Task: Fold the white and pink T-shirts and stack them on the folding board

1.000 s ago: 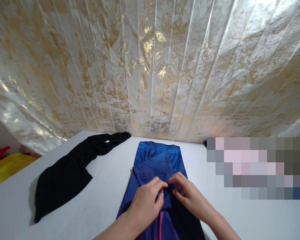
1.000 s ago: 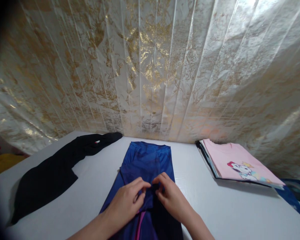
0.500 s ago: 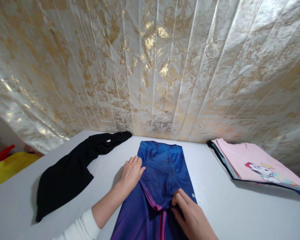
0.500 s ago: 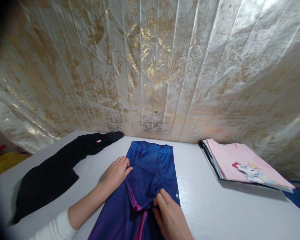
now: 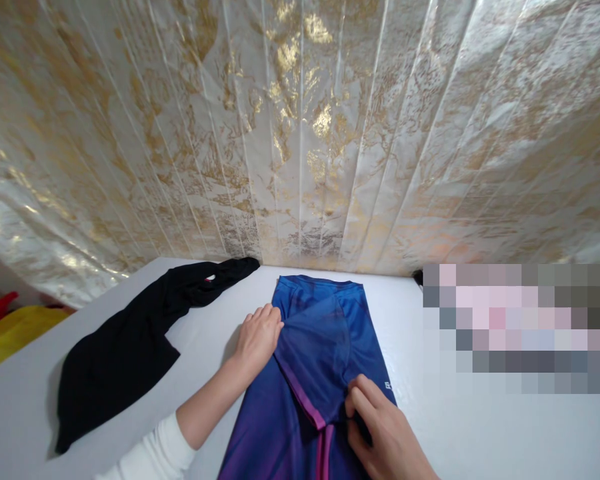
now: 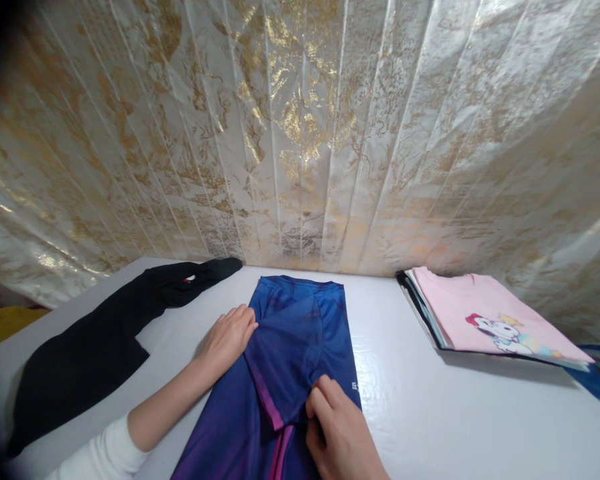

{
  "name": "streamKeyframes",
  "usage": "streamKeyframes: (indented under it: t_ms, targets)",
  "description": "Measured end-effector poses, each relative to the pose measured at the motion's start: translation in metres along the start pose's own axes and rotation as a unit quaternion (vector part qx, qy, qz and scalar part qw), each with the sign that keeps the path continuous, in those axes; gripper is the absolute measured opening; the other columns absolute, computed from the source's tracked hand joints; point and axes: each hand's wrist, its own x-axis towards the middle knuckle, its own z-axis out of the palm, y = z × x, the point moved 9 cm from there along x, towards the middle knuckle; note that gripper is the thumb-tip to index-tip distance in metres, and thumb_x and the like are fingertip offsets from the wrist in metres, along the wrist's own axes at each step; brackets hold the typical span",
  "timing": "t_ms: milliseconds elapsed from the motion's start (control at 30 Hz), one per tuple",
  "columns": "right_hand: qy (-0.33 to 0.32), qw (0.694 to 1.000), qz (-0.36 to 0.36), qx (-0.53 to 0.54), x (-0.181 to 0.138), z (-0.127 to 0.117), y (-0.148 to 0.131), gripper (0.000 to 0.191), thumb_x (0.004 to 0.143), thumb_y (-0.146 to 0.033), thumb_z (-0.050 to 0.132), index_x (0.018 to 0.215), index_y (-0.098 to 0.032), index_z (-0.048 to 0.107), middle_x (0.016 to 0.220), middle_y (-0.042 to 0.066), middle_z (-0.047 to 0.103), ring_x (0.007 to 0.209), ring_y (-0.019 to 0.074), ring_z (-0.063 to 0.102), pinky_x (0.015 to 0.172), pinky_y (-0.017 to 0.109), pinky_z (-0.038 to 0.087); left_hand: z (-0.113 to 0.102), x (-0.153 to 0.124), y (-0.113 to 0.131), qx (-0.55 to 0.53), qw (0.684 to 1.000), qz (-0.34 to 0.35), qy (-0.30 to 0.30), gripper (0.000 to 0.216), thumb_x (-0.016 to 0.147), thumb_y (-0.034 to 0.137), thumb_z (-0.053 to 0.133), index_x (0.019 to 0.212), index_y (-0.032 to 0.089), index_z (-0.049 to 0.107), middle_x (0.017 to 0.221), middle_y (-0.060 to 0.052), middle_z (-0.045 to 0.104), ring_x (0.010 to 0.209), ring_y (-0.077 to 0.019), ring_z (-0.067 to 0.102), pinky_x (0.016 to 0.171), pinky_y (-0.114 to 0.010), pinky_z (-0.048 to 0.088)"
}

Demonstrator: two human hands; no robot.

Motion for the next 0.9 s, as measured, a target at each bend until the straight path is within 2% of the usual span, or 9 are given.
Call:
streamKeyframes:
  t_ms: [100, 200, 267, 333, 467, 567, 633, 733, 900]
  targets:
    - [0.006, 1.0, 0.002, -0.014, 0.0, -0.003, -0.001, 0.03, 0.07, 0.003, 0.04, 0.081, -0.025, 0.039, 0.085, 0.001, 0.053, 0.076, 0.0179, 0.056, 0.064, 0.027, 0.046, -0.003, 0.009, -0.009, -0.017, 1.0, -0.016, -0.013, 0.014, 0.099, 0.022, 0.043, 0.095, 0.021, 0.056, 0.097, -0.004, 0.066, 0.092, -0.0195, 0.064, 0.077, -0.028, 0.044]
    - [0.019, 0.998, -0.006, -0.058, 0.0, -0.005, -0.004, 0.031, 0.067, 0.004, 0.041, 0.079, -0.024, 0.04, 0.082, 0.002, 0.053, 0.074, 0.019, 0.054, 0.063, 0.028, 0.044, 0.001, 0.017, -0.017, -0.02, 0.998, -0.036, -0.04, 0.013, 0.098, 0.027, 0.047, 0.093, 0.023, 0.058, 0.083, -0.003, 0.068, 0.079, -0.021, 0.067, 0.068, -0.028, 0.044]
    - [0.02, 0.996, -0.009, -0.082, 0.0, -0.005, -0.004, 0.031, 0.065, 0.004, 0.041, 0.078, -0.024, 0.041, 0.081, 0.002, 0.053, 0.072, 0.0195, 0.053, 0.062, 0.029, 0.043, 0.002, 0.019, -0.018, -0.016, 0.998, -0.036, -0.052, 0.011, 0.095, 0.026, 0.053, 0.088, 0.022, 0.06, 0.077, -0.003, 0.068, 0.077, -0.0229, 0.067, 0.069, -0.03, 0.044]
    - [0.011, 0.996, -0.01, -0.091, 0.0, -0.003, -0.004, 0.031, 0.063, 0.003, 0.043, 0.078, -0.024, 0.042, 0.081, 0.003, 0.054, 0.072, 0.0202, 0.053, 0.061, 0.03, 0.042, -0.001, 0.016, -0.013, -0.014, 0.999, -0.022, -0.04, 0.006, 0.092, 0.021, 0.055, 0.09, 0.02, 0.061, 0.086, -0.007, 0.068, 0.086, -0.0252, 0.065, 0.077, -0.033, 0.044]
    - [-0.023, 0.997, 0.0, -0.069, 0.0, -0.001, -0.002, 0.029, 0.062, 0.001, 0.045, 0.077, -0.023, 0.043, 0.081, 0.004, 0.054, 0.074, 0.0216, 0.053, 0.063, 0.031, 0.043, -0.014, -0.012, 0.019, -0.043, 0.997, 0.064, -0.001, 0.019, 0.093, 0.012, 0.05, 0.108, 0.021, 0.057, 0.114, -0.007, 0.061, 0.11, -0.0223, 0.055, 0.092, -0.034, 0.039]
    - [-0.028, 0.999, 0.036, -0.023, 0.001, -0.007, 0.007, 0.027, 0.068, 0.001, 0.043, 0.079, -0.023, 0.044, 0.084, 0.003, 0.053, 0.077, 0.0208, 0.054, 0.066, 0.031, 0.044, -0.016, -0.05, 0.065, -0.163, 0.966, 0.198, -0.025, 0.012, 0.095, 0.016, 0.05, 0.101, 0.023, 0.057, 0.108, -0.002, 0.061, 0.103, -0.0186, 0.056, 0.092, -0.032, 0.04]
    - [-0.02, 0.998, 0.06, 0.015, 0.003, -0.015, 0.015, 0.028, 0.073, 0.002, 0.04, 0.082, -0.023, 0.045, 0.086, 0.003, 0.054, 0.078, 0.0196, 0.055, 0.067, 0.03, 0.044, -0.013, -0.073, 0.089, -0.216, 0.943, 0.246, -0.062, 0.009, 0.092, 0.028, 0.061, 0.099, 0.023, 0.057, 0.108, -0.002, 0.061, 0.101, -0.0206, 0.056, 0.093, -0.035, 0.04]
    - [-0.027, 0.994, 0.09, 0.065, 0.011, -0.021, 0.025, 0.031, 0.075, 0.003, 0.039, 0.09, -0.023, 0.047, 0.087, 0.002, 0.055, 0.081, 0.0186, 0.056, 0.071, 0.03, 0.045, -0.003, -0.092, 0.107, -0.19, 0.944, 0.252, -0.092, 0.029, 0.079, 0.034, 0.075, 0.098, 0.021, 0.057, 0.112, -0.004, 0.06, 0.102, -0.0245, 0.054, 0.091, -0.039, 0.042]
    - [-0.053, 0.986, 0.128, 0.092, 0.04, -0.011, 0.036, 0.017, 0.085, -0.008, 0.047, 0.095, -0.022, 0.05, 0.089, 0.003, 0.057, 0.085, 0.0208, 0.056, 0.077, 0.034, 0.046, 0.01, -0.097, 0.114, -0.132, 0.958, 0.246, -0.068, 0.016, 0.082, 0.016, 0.066, 0.093, 0.02, 0.056, 0.106, -0.004, 0.061, 0.098, -0.0236, 0.054, 0.089, -0.039, 0.043]
